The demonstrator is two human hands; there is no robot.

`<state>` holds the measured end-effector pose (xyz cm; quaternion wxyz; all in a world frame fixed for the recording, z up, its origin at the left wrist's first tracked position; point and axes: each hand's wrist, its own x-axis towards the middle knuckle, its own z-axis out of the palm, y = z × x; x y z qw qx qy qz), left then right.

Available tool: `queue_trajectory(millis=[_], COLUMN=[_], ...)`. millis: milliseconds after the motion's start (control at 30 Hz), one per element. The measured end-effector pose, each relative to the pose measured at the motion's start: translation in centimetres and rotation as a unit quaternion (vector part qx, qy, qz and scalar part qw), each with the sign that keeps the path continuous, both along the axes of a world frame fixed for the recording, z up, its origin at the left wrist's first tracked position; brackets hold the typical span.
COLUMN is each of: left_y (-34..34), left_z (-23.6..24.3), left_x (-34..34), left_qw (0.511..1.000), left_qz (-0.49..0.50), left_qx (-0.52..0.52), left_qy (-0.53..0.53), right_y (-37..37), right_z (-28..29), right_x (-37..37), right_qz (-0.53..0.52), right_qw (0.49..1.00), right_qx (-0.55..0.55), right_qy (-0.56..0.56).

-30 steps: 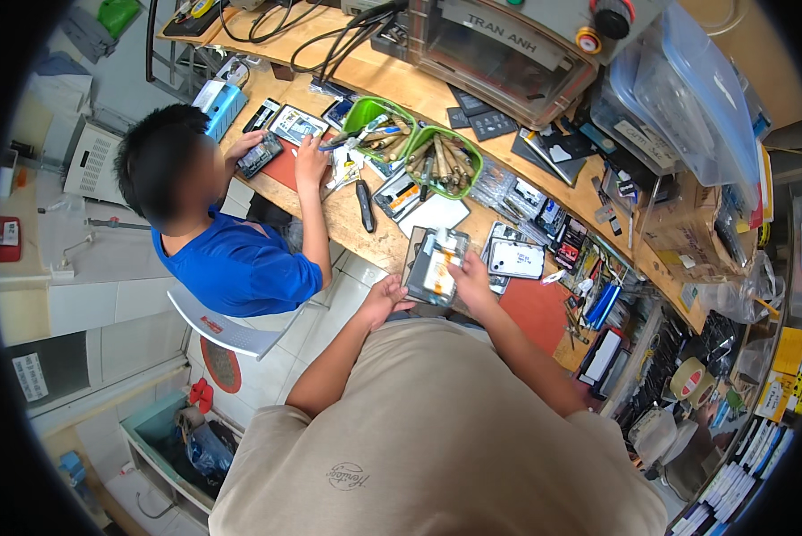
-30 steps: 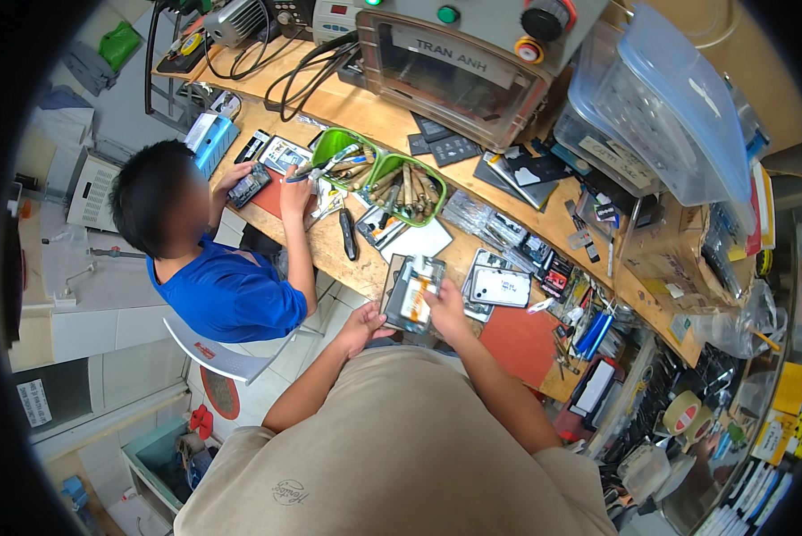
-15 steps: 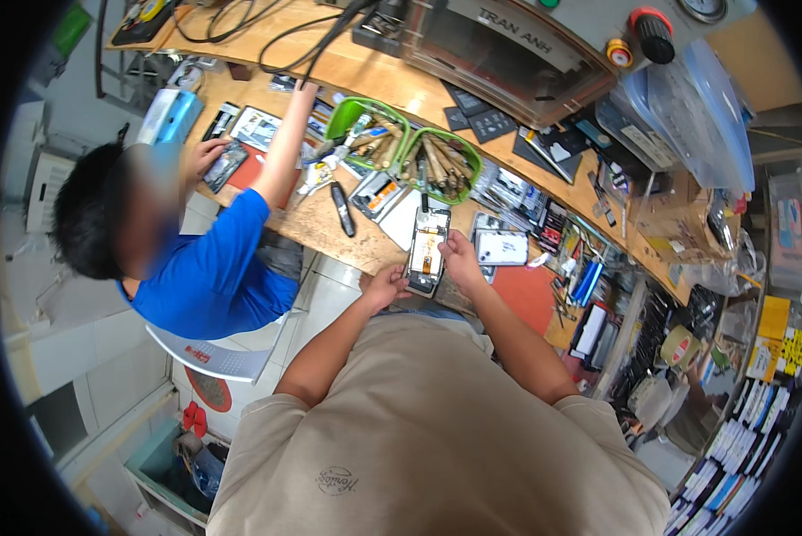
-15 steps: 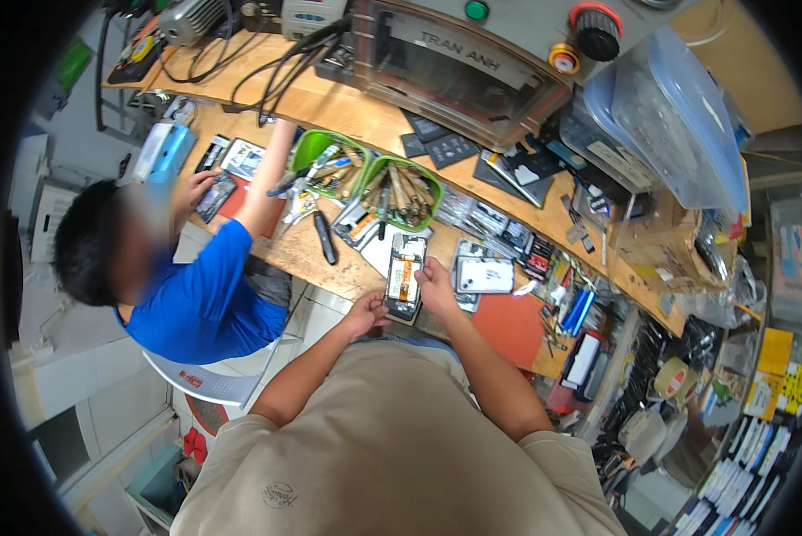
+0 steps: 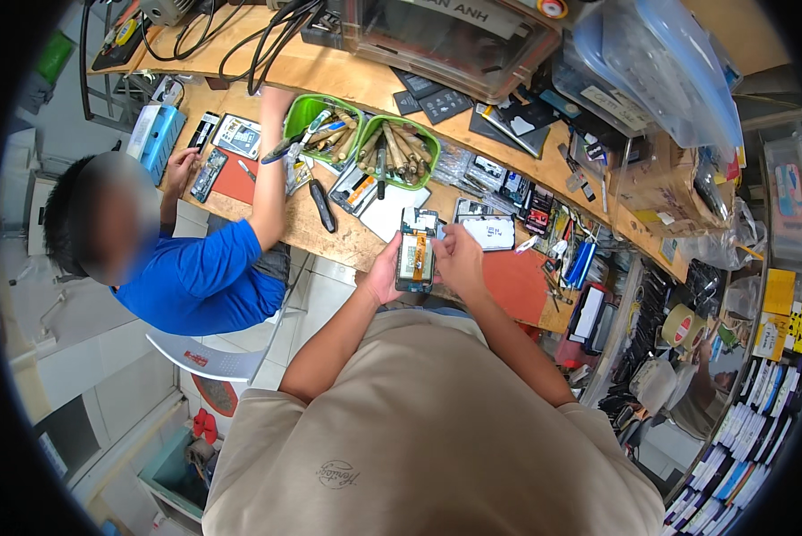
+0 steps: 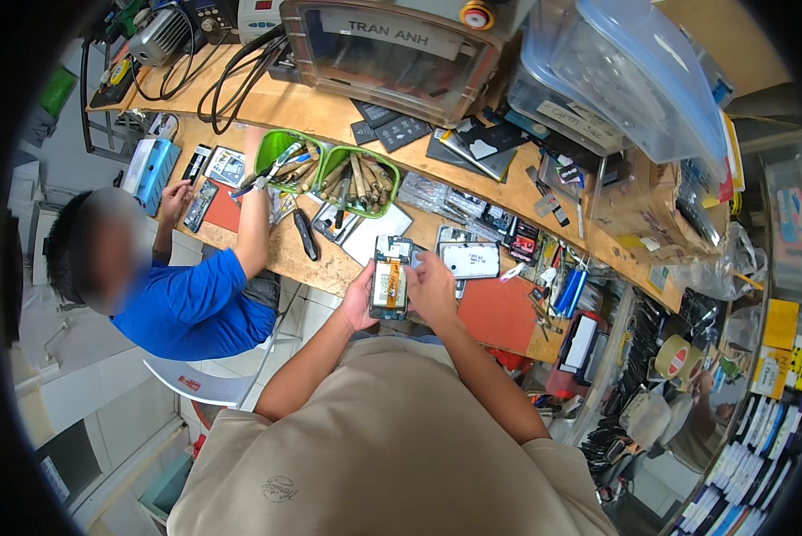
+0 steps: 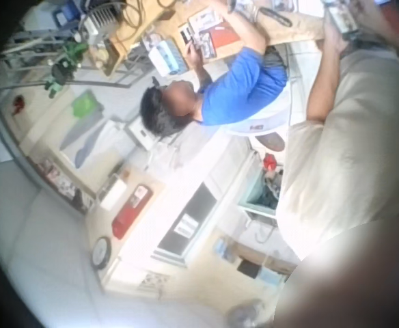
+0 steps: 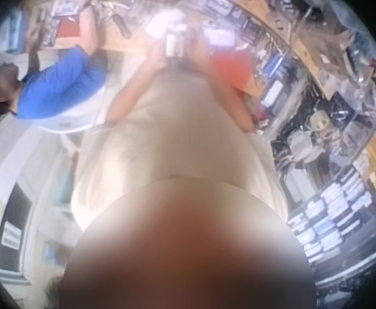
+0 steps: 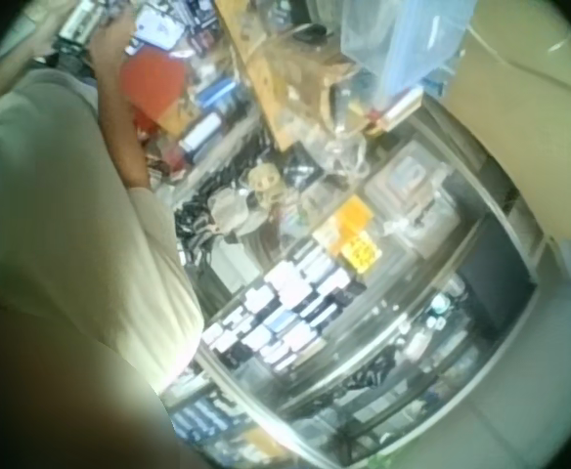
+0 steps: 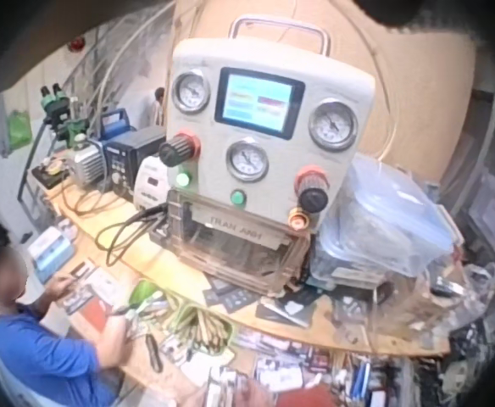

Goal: The person handles a disassembled smartphone, removes the back cover, and inspects the internal components. They connect a charging cable to the device, then disconnect it. The person writes on the battery with a marker and continues to manipulate the phone's internal parts. Another person works on a separate device at the same table.

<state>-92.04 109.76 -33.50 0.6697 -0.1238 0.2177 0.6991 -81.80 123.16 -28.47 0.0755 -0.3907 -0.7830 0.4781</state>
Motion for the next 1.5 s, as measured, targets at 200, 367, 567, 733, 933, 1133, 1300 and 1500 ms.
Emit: queue_trajectory(millis=[200, 367, 567, 733, 933, 1133, 1300, 1500], left_y=[-0.3, -1.0, -2.3, -2.7, -2.8, -2.8, -2.6, -2.3], left_z=[1.3, 0.3, 0.5, 1.6, 1.9, 1.7, 2.2, 2.7], left_x=[1.7, 3.1, 4.4, 4.6, 4.8, 5.1, 5.1, 4.7], left_qw=[1.0, 1.0, 0.999, 0.995, 0.996, 0.996, 0.995, 0.991], left_qz=[0.014, 0.015, 0.007, 0.06, 0.039, -0.005, 0.004, 0.084], left_qx=[0.019, 0.001, 0.043, 0.08, 0.066, 0.059, 0.069, 0.013], left_qy=[-0.01, 0.012, 0.015, 0.017, 0.054, 0.07, 0.07, 0.102], right_y=[1.4, 1.9, 4.7, 4.6, 3.9, 5.0, 4.7, 2.0], right_z=[1.3, 1.5, 2.1, 2.1, 2.7, 2.7, 2.9, 4.1], right_x=[-0.8, -0.2, -0.3, 0.7, 1.1, 1.1, 2.3, 6.9], right_qz=[0.151, 0.235, 0.307, 0.296, 0.296, 0.32, 0.271, 0.313], right_qw=[0.983, 0.959, 0.947, 0.954, 0.954, 0.945, 0.962, 0.931], right_qx=[0.076, 0.149, -0.085, -0.014, 0.004, -0.067, -0.011, 0.121], right_qy=[0.069, 0.047, -0.045, 0.042, 0.046, -0.01, 0.031, 0.145])
